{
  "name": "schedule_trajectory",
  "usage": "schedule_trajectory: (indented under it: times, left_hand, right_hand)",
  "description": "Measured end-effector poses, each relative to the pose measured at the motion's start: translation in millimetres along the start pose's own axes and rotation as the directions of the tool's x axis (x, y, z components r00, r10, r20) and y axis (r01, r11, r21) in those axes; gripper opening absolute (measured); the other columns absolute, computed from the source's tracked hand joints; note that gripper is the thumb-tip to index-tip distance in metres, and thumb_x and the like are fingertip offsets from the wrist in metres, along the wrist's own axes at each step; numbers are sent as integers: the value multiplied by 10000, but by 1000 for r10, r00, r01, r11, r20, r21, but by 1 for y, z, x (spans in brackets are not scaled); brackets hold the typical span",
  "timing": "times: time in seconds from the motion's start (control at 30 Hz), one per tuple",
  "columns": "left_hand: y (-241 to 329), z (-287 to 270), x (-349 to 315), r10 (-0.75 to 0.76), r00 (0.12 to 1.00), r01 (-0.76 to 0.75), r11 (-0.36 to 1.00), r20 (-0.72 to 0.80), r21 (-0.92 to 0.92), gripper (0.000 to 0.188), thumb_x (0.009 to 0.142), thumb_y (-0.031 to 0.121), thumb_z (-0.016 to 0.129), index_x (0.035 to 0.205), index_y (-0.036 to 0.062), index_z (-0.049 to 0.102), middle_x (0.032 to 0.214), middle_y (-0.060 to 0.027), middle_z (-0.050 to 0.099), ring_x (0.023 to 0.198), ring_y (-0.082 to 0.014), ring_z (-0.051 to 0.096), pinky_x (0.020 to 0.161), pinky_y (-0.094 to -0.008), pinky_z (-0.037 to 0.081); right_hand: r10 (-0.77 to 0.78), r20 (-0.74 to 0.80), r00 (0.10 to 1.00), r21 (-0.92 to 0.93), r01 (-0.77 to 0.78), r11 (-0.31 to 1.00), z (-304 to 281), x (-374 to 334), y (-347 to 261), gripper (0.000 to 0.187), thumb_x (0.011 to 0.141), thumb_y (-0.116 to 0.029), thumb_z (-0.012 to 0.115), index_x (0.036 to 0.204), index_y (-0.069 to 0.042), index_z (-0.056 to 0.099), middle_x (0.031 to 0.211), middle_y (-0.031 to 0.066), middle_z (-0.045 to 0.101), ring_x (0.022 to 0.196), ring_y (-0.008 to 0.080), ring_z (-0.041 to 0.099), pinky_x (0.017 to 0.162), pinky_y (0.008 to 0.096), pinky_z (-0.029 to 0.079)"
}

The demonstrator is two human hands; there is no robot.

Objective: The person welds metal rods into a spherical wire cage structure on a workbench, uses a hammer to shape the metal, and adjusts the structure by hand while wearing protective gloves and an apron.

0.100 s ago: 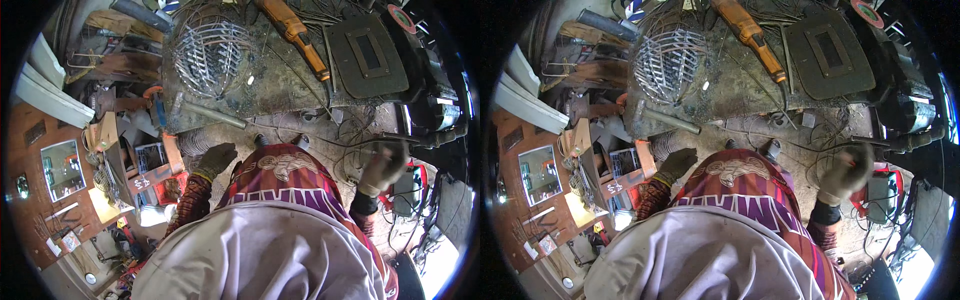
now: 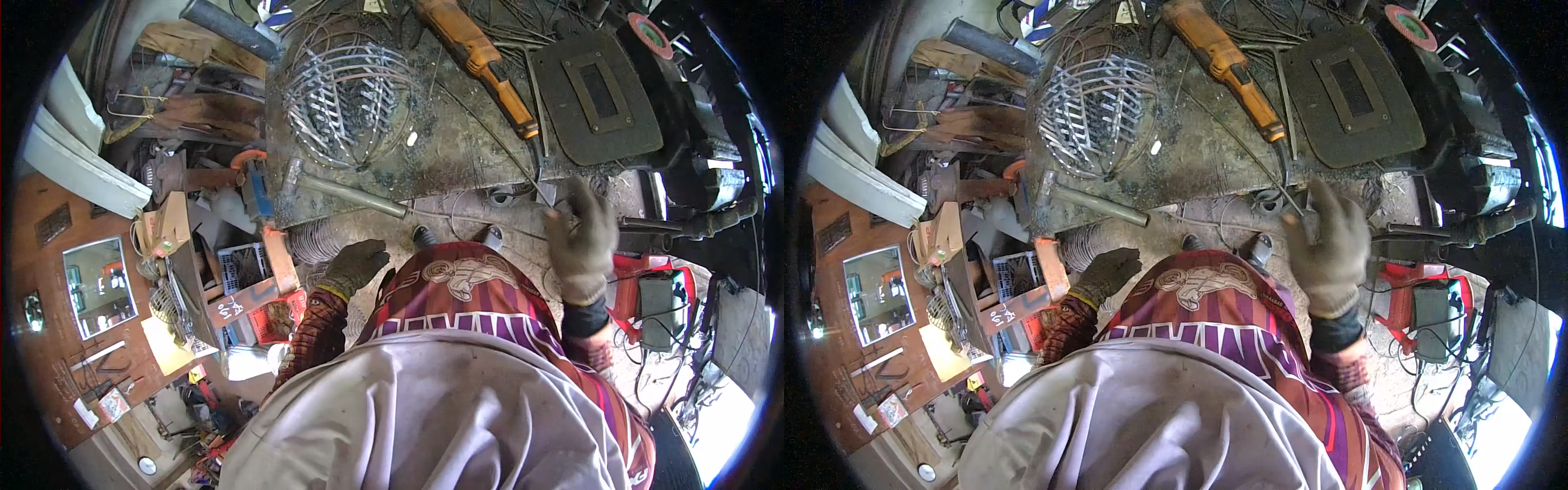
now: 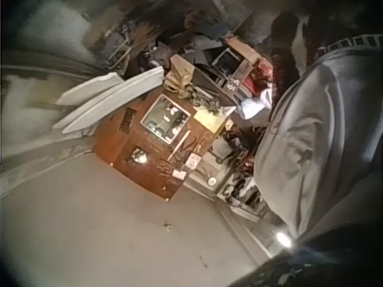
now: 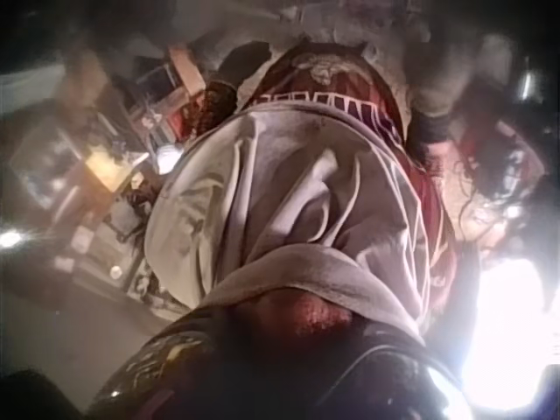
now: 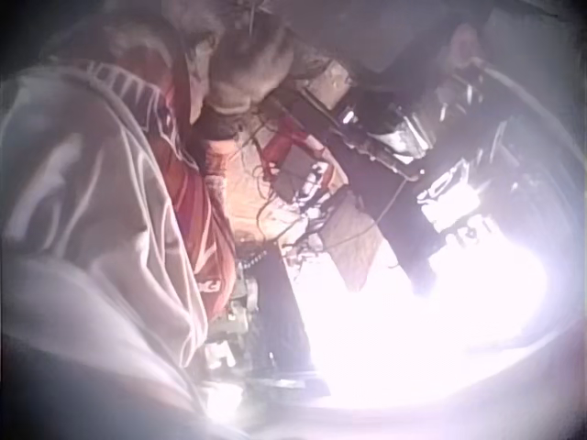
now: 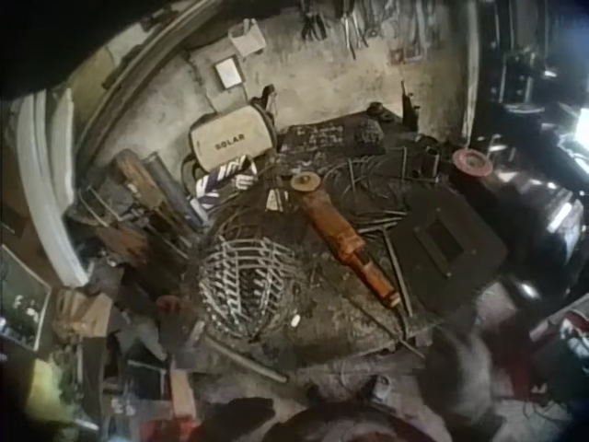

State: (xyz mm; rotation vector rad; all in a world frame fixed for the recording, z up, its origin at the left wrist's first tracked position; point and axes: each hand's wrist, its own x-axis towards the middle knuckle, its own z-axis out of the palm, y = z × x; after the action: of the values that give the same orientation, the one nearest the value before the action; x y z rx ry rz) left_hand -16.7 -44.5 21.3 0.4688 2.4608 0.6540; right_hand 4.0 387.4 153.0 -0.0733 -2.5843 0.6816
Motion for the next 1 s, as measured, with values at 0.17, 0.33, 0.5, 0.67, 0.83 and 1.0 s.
schedule_trajectory:
  times: [0.17, 0.33, 0.5, 0.67, 0.83, 1.0]
  left_hand:
    - [-7, -13, -4, 20, 999, -20, 1000, -43, -9, 421, 956, 360, 686, 1216, 29, 701, 1222, -182, 715, 1127, -357, 684, 978, -415, 550]
    - [-29, -11, -36, -16, 1000, 12, 988, -26, -157, 452, 945, 310, 719, 1286, 16, 672, 1222, -198, 719, 1109, -318, 711, 946, -402, 567]
    - [-34, -43, -56, -27, 1000, 18, 899, -15, -437, 453, 955, 297, 716, 1304, 13, 660, 1206, -200, 724, 1077, -300, 725, 915, -393, 579]
    - [-14, -107, -60, 151, 988, -154, 976, -32, -154, 359, 937, 129, 734, 1256, -15, 652, 1136, -201, 722, 979, -286, 727, 854, -399, 583]
    - [31, -166, -55, 326, 938, -347, 875, -119, -337, 324, 988, 175, 687, 1248, -15, 653, 1038, -144, 734, 923, -210, 711, 810, -349, 556]
    - [113, -158, -1, 362, 807, -582, 616, -466, -530, 336, 1009, 164, 675, 1298, 1, 629, 1099, -125, 713, 970, -133, 653, 841, -330, 547]
  right_hand:
    - [173, 248, 953, -143, -140, 980, 41, 12, -18, 389, 913, -307, 696, 1251, -128, 624, 1034, 159, 686, 901, 393, 690, 729, 497, 558]
    - [194, 274, 942, -277, -116, 954, 64, 7, -10, 328, 966, -283, 634, 1260, -139, 617, 972, 178, 704, 864, 389, 698, 707, 494, 558]
    - [207, 377, 903, -253, -114, 961, 64, 5, -26, 358, 967, -278, 629, 1291, -130, 593, 980, 188, 718, 882, 403, 699, 741, 509, 552]
    - [247, 394, 885, -268, -146, 952, 77, -6, -38, 357, 978, -260, 604, 1301, -106, 588, 1061, 232, 707, 948, 431, 683, 772, 521, 541]
    - [408, 414, 814, 370, -560, 741, 62, -23, -77, 389, 993, -116, 583, 1369, -14, 590, 924, 18, 630, 845, 85, 565, 757, 254, 491]
    - [272, 153, 950, 564, -310, 766, 74, -10, -163, 390, 963, -23, 618, 1352, 2, 605, 920, 13, 640, 807, 72, 572, 723, 243, 505]
